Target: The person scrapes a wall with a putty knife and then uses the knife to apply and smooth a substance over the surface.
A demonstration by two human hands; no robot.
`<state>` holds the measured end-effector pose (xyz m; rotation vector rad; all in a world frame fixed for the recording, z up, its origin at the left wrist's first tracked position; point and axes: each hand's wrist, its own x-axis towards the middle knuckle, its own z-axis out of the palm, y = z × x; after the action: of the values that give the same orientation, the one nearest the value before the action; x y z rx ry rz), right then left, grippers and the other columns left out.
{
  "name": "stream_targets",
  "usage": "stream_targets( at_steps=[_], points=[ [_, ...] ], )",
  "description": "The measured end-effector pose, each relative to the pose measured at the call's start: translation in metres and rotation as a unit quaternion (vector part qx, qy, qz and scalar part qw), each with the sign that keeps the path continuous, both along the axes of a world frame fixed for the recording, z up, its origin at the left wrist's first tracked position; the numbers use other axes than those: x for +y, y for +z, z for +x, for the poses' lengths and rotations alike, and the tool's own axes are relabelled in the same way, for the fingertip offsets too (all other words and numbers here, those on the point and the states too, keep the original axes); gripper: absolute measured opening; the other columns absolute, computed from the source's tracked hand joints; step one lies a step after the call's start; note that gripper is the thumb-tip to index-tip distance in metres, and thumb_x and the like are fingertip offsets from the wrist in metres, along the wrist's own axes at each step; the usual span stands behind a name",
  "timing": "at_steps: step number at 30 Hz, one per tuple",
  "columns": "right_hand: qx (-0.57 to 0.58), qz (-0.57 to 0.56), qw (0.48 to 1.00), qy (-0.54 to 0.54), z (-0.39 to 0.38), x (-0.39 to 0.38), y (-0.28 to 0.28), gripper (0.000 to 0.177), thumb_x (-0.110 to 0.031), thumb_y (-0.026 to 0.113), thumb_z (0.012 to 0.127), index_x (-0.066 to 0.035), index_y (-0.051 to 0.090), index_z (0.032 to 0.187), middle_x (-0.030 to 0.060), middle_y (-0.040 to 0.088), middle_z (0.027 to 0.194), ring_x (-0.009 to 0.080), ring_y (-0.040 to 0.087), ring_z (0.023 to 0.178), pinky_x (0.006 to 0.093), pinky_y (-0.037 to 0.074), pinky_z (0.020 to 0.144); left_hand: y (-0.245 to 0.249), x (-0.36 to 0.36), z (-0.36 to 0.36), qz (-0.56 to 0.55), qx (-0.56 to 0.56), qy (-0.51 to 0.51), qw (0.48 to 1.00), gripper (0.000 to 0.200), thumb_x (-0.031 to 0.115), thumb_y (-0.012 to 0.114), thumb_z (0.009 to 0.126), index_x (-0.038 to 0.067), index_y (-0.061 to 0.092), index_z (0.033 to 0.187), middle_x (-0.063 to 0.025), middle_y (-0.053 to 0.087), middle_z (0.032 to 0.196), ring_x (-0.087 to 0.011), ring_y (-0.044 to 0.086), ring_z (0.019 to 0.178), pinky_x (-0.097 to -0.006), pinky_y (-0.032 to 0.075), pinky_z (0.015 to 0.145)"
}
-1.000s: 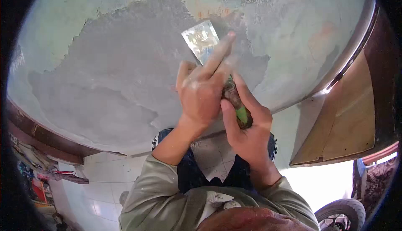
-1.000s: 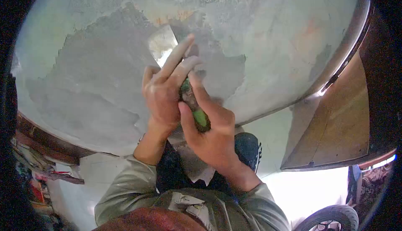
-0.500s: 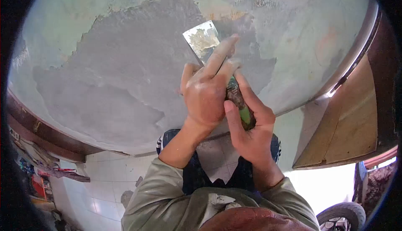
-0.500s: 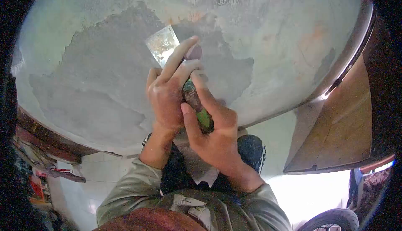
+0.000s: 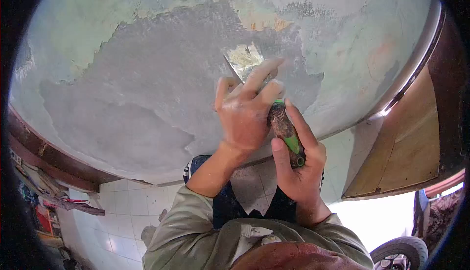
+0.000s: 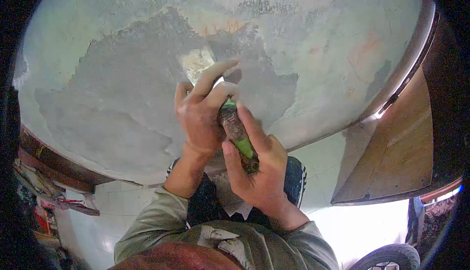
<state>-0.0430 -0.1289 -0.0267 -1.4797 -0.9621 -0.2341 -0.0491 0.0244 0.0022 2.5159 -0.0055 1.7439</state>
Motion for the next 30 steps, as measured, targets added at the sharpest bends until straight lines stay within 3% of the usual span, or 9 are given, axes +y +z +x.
stream_targets(
  at_steps=[4,11,13,17,19,25,27,28,30],
  points=[
    [-0.097,0.0,0.994,-0.047,0.004,0.005,0.004,0.059,-0.013,0.073,0.087,0.002,0.055,0.141,0.021,0.072,0.106,0.0342,0.066,0.069,0.0412,0.047,0.063,0.006,0.001,-0.004,0.001,-0.009,0.0,1.0,0.014,0.03,0.07,0.073,0.019,0.061,0.073,0.0038,0.073,0.119,-0.0103,0.066,0.082,-0.031,0.036,0.068],
    [-0.123,-0.011,0.987,-0.104,0.008,0.016,0.004,0.061,-0.015,0.077,0.085,-0.001,0.057,0.14,0.017,0.074,0.099,0.0323,0.066,0.065,0.0385,0.048,0.061,0.007,0.001,0.003,0.002,0.015,0.003,1.0,0.011,0.028,0.069,0.073,0.019,0.063,0.075,0.0042,0.073,0.116,-0.0114,0.068,0.083,-0.0311,0.036,0.069],
    [-0.157,0.006,0.979,-0.134,0.009,0.021,0.008,0.061,-0.013,0.078,0.084,-0.002,0.058,0.14,0.0171,0.073,0.097,0.031,0.066,0.066,0.0369,0.048,0.062,0.01,0.0,0.002,-0.01,0.007,-0.009,1.0,0.008,0.027,0.065,0.075,0.02,0.061,0.077,0.0103,0.071,0.115,-0.0146,0.056,0.06,-0.0307,0.038,0.068],
    [-0.135,-0.015,0.984,-0.116,0.008,0.019,0.004,0.06,-0.011,0.078,0.083,-0.002,0.059,0.139,0.0172,0.073,0.097,0.0303,0.067,0.068,0.0373,0.05,0.063,0.001,0.002,0.003,-0.004,0.005,-0.007,1.0,0.008,0.025,0.066,0.075,0.019,0.061,0.076,0.0103,0.07,0.113,-0.0146,0.054,0.059,-0.0306,0.038,0.067],
    [-0.173,0.001,0.975,-0.137,0.014,0.024,0.008,0.058,-0.01,0.077,0.083,-0.002,0.06,0.138,0.015,0.073,0.093,0.03,0.067,0.068,0.0377,0.051,0.063,0.009,0.002,0.005,-0.011,0.004,-0.002,1.0,0.01,0.026,0.067,0.075,0.017,0.064,0.075,0.0035,0.072,0.11,-0.013,0.066,0.08,-0.0312,0.036,0.067],
    [-0.166,-0.021,0.977,-0.135,0.008,0.014,0.008,0.055,-0.01,0.077,0.084,-0.001,0.061,0.136,0.0122,0.07,0.083,0.0278,0.066,0.066,0.0361,0.051,0.064,0.008,0.0,0.0,-0.007,0.039,0.018,0.999,0.012,0.026,0.067,0.074,0.015,0.062,0.075,0.0032,0.071,0.11,-0.0147,0.064,0.081,-0.0312,0.036,0.067],
    [-0.166,0.009,0.977,-0.135,0.009,0.026,0.012,0.055,-0.01,0.077,0.084,-0.001,0.061,0.136,0.0122,0.07,0.083,0.0276,0.067,0.065,0.036,0.052,0.064,0.016,0.002,0.001,-0.003,0.024,0.003,1.0,0.01,0.023,0.066,0.076,0.015,0.062,0.075,0.0043,0.071,0.11,-0.0148,0.063,0.078,-0.0309,0.037,0.067],
    [-0.162,0.034,0.977,-0.136,0.009,0.028,0.013,0.055,-0.01,0.077,0.084,-0.001,0.061,0.136,0.0123,0.071,0.084,0.0275,0.067,0.064,0.0358,0.052,0.064,0.022,-0.001,-0.002,-0.015,0.007,-0.016,1.0,0.006,0.021,0.064,0.075,0.015,0.064,0.078,0.0067,0.07,0.11,-0.0157,0.059,0.064,-0.0313,0.038,0.066],
    [-0.163,0.033,0.977,-0.131,0.01,0.022,0.011,0.055,-0.01,0.077,0.084,-0.002,0.061,0.136,0.0119,0.071,0.083,0.0275,0.067,0.064,0.0362,0.052,0.064,0.017,-0.004,0.002,-0.01,0.006,-0.008,1.0,0.006,0.021,0.064,0.076,0.015,0.064,0.078,0.0063,0.07,0.111,-0.0154,0.06,0.067,-0.0312,0.038,0.066]
  ],
)
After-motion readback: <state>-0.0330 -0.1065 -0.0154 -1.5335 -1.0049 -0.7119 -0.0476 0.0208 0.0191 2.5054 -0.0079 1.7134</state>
